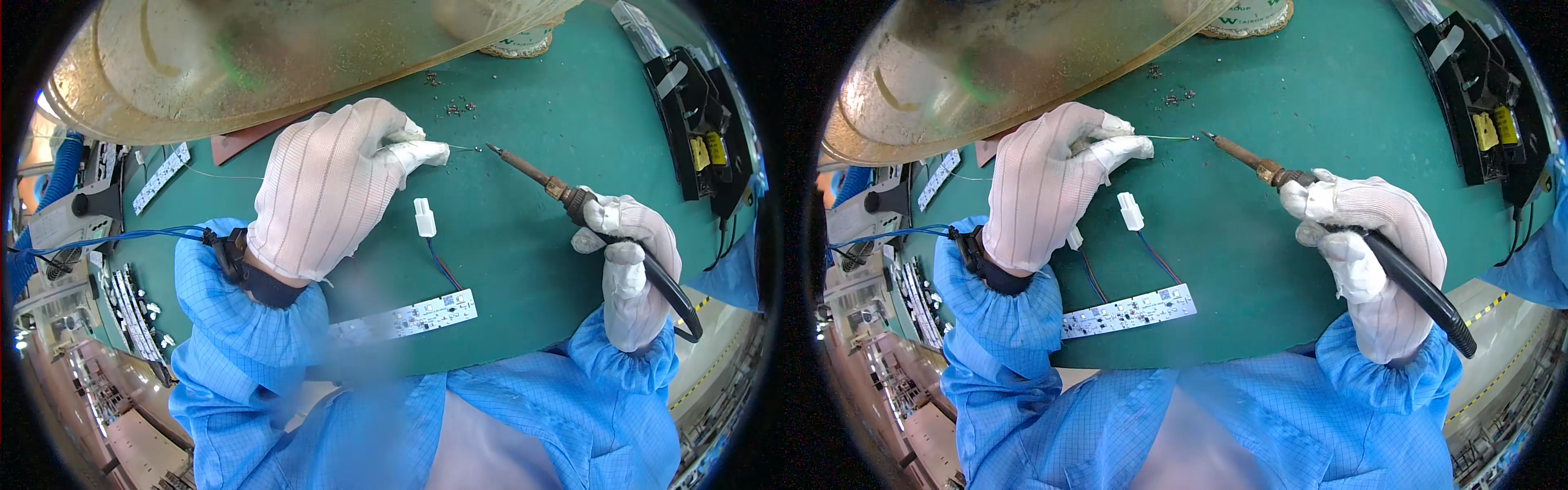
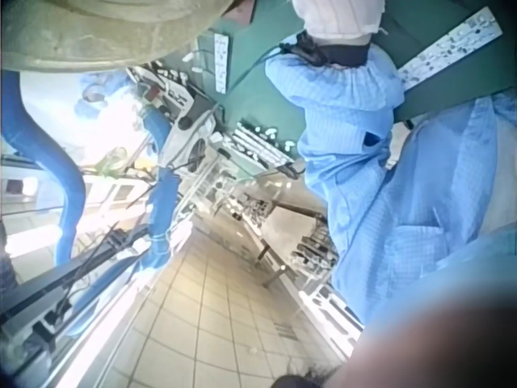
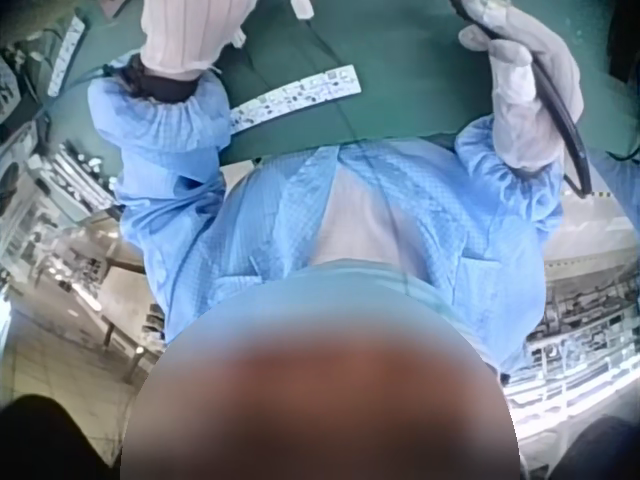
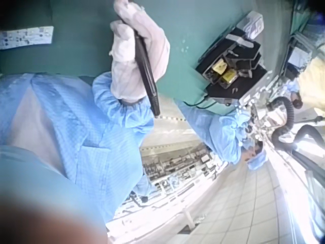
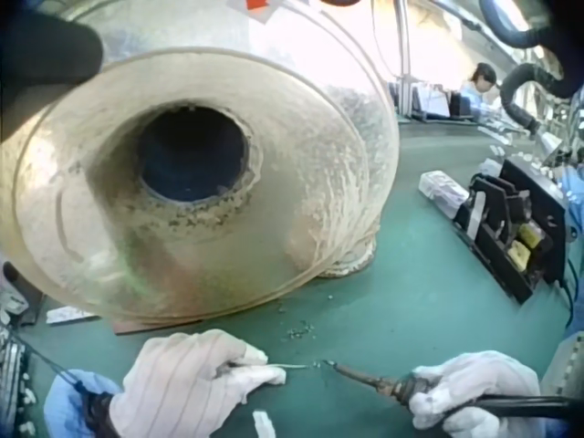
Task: Soldering electronic components onto a printed circuit board.
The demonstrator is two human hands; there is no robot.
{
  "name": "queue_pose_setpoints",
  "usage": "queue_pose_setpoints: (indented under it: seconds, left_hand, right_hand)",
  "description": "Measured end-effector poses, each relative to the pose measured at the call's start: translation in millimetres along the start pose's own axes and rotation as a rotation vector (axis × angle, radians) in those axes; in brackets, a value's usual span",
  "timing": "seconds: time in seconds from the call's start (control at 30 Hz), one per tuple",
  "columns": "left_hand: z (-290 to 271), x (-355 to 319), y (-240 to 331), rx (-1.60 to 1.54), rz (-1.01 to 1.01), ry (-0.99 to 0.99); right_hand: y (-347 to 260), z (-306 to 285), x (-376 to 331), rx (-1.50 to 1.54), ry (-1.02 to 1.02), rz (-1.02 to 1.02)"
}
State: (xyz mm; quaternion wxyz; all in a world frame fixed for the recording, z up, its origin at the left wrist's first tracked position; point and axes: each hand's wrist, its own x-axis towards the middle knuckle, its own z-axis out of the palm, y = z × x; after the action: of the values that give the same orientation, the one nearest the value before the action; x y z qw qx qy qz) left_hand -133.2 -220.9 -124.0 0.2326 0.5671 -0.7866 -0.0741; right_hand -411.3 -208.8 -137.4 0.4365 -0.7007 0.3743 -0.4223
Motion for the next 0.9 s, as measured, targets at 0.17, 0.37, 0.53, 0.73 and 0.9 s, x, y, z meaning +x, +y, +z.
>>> queue_pose_setpoints:
  seconds: [0.17, 0.37, 0.53, 0.73, 0.9]
  left_hand:
    - [2.9, 2.0, 1.9, -0.048, -0.005, -0.022]
    - [5.3, 4.2, 0.6, -0.080, 0.010, -0.006]
    - [5.8, 6.8, 0.6, -0.090, -0.045, 0.010]
    - [-1.7, 2.2, -1.1, -0.068, 0.038, -0.024]
    - [6.4, 9.9, 1.2, -0.034, 0.032, 0.207]
  right_hand:
    - [2.8, 1.3, 4.8, -0.043, -0.043, -0.088]
    - [0.1, 2.8, -0.1, -0.002, -0.014, 0.008]
    - [4.1, 3.9, 0.1, 0.058, 0.058, -0.038]
    - [0.8, 4.4, -0.3, 0.038, 0.054, 0.011]
    - [4.2, 5.6, -2.5, 0.098, 0.059, 0.017]
